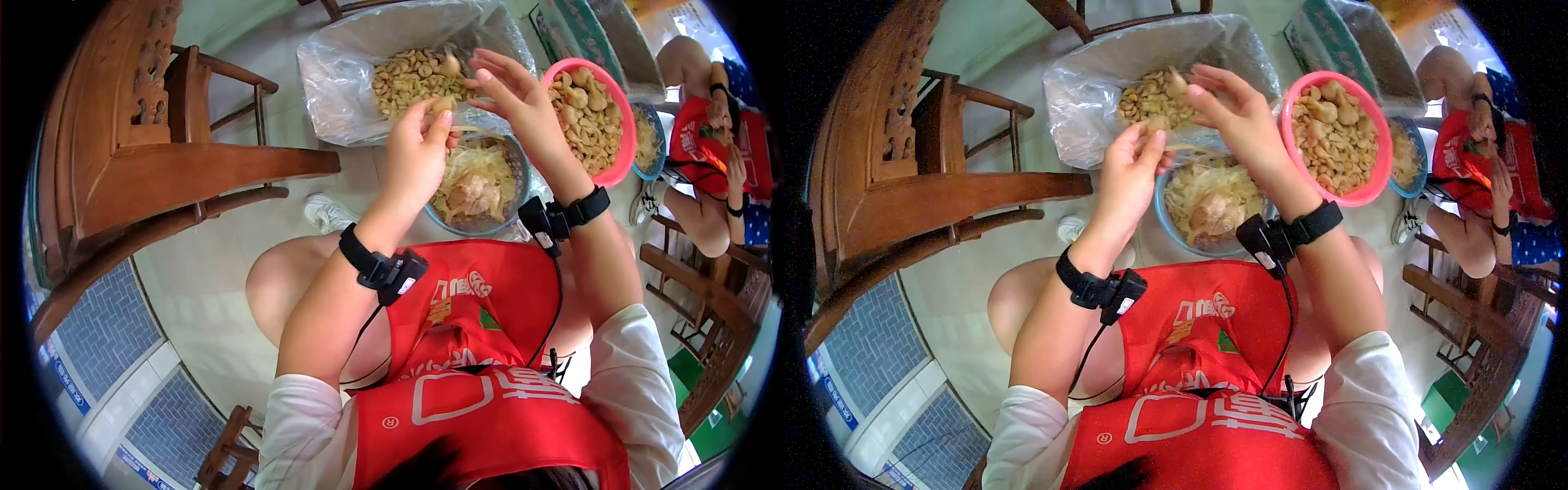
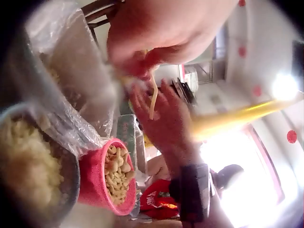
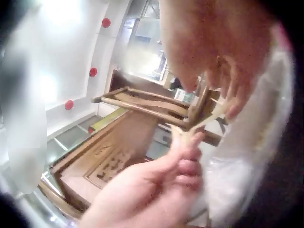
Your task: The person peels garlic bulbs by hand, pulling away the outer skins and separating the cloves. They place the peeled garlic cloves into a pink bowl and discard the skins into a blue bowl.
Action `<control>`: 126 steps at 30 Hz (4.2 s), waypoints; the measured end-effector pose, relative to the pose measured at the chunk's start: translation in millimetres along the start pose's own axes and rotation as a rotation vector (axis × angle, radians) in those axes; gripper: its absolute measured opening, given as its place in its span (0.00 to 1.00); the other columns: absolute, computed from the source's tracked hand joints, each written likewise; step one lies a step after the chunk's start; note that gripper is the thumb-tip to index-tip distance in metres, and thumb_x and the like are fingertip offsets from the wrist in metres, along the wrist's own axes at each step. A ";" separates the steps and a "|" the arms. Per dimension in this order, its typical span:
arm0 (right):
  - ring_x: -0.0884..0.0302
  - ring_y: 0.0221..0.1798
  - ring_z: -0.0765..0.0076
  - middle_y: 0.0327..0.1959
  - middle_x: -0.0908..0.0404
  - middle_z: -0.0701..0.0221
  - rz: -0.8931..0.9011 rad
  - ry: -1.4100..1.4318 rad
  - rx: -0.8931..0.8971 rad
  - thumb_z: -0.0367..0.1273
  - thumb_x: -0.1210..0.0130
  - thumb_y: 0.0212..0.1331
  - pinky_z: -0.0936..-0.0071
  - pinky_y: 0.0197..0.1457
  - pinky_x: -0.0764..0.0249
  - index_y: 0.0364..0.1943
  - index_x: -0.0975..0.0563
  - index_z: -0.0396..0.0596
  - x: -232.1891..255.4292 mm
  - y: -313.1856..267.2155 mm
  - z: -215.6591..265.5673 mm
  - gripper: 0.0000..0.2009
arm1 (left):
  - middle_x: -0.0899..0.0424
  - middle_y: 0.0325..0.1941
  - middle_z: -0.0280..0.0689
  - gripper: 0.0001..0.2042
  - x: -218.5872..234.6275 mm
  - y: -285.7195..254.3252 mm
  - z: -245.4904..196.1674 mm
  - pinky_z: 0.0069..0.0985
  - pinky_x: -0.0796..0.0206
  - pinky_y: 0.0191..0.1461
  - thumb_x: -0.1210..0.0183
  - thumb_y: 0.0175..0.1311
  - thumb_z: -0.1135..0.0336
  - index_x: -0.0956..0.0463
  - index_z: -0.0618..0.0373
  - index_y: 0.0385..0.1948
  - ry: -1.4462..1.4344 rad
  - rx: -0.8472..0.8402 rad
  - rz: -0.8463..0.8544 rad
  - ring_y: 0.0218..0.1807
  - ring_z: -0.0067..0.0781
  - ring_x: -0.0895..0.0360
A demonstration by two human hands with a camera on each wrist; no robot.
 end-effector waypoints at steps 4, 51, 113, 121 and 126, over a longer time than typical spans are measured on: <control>0.23 0.40 0.77 0.39 0.18 0.71 0.331 -0.289 0.068 0.34 0.42 0.60 0.78 0.45 0.27 0.43 0.20 0.41 -21.7 -11.1 -0.9 0.12 | 0.21 0.32 0.32 0.12 -4.3 1.3 0.1 0.16 0.36 0.36 0.48 0.69 0.66 0.28 0.63 0.47 -0.011 -0.025 0.010 0.31 0.17 0.28; 0.27 0.28 0.69 0.29 0.22 0.64 0.364 -0.619 0.294 0.32 0.39 0.54 0.73 0.32 0.30 0.36 0.20 0.42 -21.5 -16.8 18.8 0.09 | 0.20 0.20 0.34 0.14 -4.5 -2.1 -4.1 0.20 0.35 0.28 0.48 0.69 0.59 0.22 0.64 0.34 0.429 -0.128 0.026 0.22 0.20 0.26; 0.33 0.60 0.51 0.49 0.24 0.57 -0.562 -1.627 -0.283 0.43 0.46 0.54 0.50 0.58 0.35 0.50 0.21 0.59 307.2 73.1 -92.1 0.18 | 0.19 0.37 0.48 0.20 -40.3 -36.3 23.9 0.40 0.28 0.41 0.39 0.56 0.59 0.27 0.56 0.50 1.376 -0.280 0.527 0.37 0.51 0.21; 0.21 0.43 0.57 0.39 0.20 0.62 -0.639 -0.872 -0.101 0.40 0.56 0.65 0.63 0.45 0.30 0.49 0.25 0.50 326.1 59.6 -82.2 0.15 | 0.19 0.34 0.46 0.18 -35.8 -45.1 22.2 0.40 0.30 0.42 0.38 0.55 0.60 0.26 0.58 0.46 1.355 -0.315 0.546 0.38 0.48 0.21; 0.25 0.49 0.58 0.43 0.24 0.62 -0.478 0.603 -0.063 0.38 0.62 0.70 0.59 0.53 0.26 0.49 0.29 0.41 283.3 56.0 -62.9 0.16 | 0.19 0.34 0.47 0.17 -36.2 -58.5 19.0 0.40 0.30 0.43 0.38 0.55 0.60 0.25 0.58 0.44 1.331 -0.339 0.550 0.38 0.48 0.21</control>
Point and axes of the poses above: each hand's wrist, its own y-axis towards the middle knuckle, its own x-axis out of the back of the hand, z = x × y, the point moved 7 cm from there along y, towards the middle knuckle
